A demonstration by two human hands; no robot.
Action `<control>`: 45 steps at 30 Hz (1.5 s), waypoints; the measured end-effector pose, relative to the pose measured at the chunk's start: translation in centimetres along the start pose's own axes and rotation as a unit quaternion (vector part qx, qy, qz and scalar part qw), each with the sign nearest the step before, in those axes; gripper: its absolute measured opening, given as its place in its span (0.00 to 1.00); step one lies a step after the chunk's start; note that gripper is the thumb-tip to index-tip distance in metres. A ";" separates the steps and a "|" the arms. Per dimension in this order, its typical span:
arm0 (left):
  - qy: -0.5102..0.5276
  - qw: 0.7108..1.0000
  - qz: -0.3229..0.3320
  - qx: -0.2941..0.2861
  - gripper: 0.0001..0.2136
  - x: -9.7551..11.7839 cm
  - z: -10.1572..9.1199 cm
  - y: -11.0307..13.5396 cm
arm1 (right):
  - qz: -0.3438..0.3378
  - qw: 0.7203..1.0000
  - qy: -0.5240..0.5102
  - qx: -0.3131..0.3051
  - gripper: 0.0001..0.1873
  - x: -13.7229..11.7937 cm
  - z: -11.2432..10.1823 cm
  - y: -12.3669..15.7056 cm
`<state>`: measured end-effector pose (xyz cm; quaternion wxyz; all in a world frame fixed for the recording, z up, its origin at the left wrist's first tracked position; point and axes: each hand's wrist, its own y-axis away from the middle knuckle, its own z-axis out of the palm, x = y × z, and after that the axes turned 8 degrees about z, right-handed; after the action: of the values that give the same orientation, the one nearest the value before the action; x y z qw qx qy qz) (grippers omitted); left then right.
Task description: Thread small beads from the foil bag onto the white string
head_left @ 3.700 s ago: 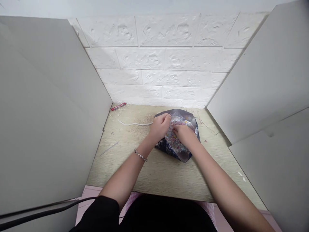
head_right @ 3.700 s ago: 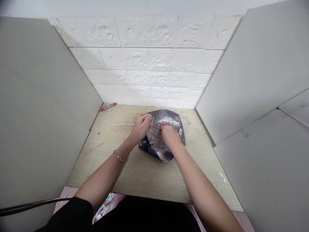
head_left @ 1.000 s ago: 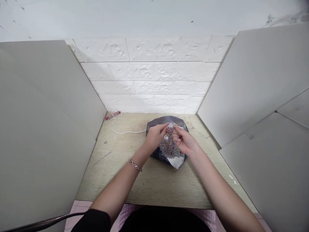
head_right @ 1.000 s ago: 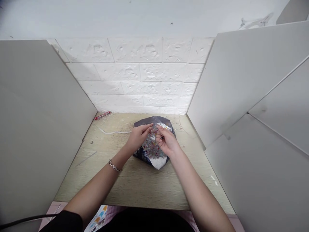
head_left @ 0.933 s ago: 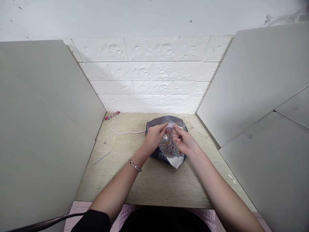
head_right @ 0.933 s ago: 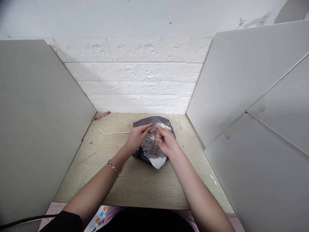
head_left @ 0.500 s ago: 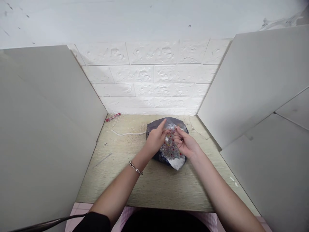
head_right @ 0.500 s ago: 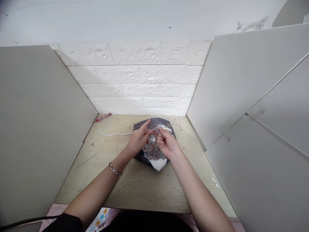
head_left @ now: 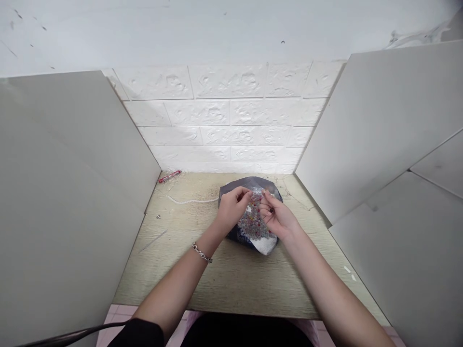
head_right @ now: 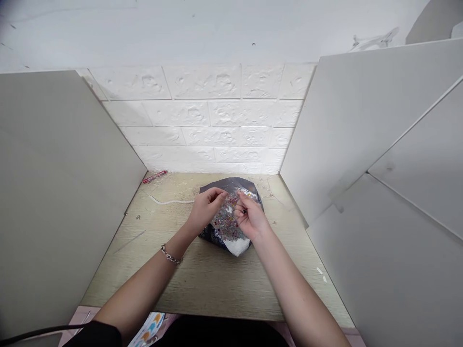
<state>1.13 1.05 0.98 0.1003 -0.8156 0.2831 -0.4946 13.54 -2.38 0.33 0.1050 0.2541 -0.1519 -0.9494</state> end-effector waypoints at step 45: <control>-0.069 0.994 0.071 -0.043 0.10 1.4 0.0 0.6 | -0.149 0.954 0.262 0.011 0.09 0.6 0.2 0.4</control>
<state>1.35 -0.20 1.74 0.1194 -0.8292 0.3533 -0.4164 13.01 -2.90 0.39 -0.0040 0.5143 -0.0898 -0.8529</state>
